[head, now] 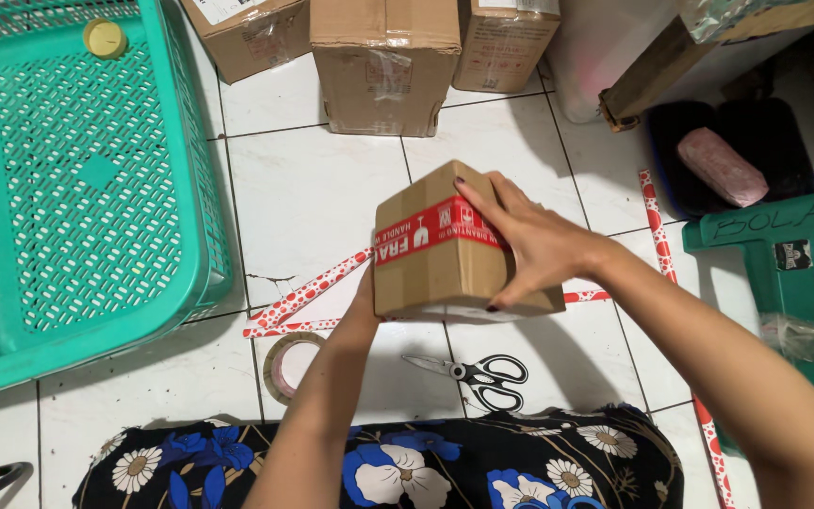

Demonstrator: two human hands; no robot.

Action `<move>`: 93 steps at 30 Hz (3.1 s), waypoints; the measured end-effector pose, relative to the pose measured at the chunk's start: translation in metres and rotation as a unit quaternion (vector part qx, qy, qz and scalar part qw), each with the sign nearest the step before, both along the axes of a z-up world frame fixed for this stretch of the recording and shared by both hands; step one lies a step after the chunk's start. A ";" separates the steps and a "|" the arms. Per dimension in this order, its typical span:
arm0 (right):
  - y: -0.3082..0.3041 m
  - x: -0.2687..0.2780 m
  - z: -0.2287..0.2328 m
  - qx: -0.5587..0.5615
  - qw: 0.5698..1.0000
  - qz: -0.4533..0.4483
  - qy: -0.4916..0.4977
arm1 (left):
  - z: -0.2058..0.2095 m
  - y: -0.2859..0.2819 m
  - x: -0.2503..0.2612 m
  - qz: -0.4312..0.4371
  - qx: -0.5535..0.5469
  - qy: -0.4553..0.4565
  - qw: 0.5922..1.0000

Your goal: The person folds two garments, places each into a clear plastic bag, and puts the bags into a cardboard box. They then close and tape the box, and begin wrapping it with red-and-white patterned paper.

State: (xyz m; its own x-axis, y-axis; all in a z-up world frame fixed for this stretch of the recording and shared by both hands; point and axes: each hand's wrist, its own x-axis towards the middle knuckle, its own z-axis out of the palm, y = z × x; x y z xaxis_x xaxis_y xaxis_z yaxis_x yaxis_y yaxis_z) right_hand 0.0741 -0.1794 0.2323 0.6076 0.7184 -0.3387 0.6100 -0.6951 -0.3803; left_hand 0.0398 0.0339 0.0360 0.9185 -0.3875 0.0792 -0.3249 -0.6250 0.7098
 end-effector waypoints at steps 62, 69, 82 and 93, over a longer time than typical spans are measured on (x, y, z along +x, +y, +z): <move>-0.070 -0.018 -0.270 0.519 0.689 -0.480 0.158 | 0.117 -0.046 -0.017 0.296 -0.008 -0.142 0.945; -0.077 0.016 -0.264 0.395 0.804 -0.434 0.098 | 0.113 -0.042 -0.015 0.276 -0.004 -0.127 0.953; -0.065 0.058 -0.241 0.261 0.856 -0.442 -0.060 | 0.113 -0.039 0.000 0.262 0.004 -0.140 0.955; -0.088 -0.045 -0.119 0.204 0.845 -0.486 -0.091 | 0.055 -0.020 -0.127 -0.156 -0.058 -0.281 0.945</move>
State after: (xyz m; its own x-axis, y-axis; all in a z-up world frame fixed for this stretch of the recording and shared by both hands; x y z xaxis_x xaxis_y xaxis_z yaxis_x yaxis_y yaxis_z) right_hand 0.0290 -0.2674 0.1130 0.9931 -0.1151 -0.0212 -0.0995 -0.7350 -0.6708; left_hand -0.0874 0.0141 0.0906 0.5612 -0.5912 0.5792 -0.8267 -0.3660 0.4274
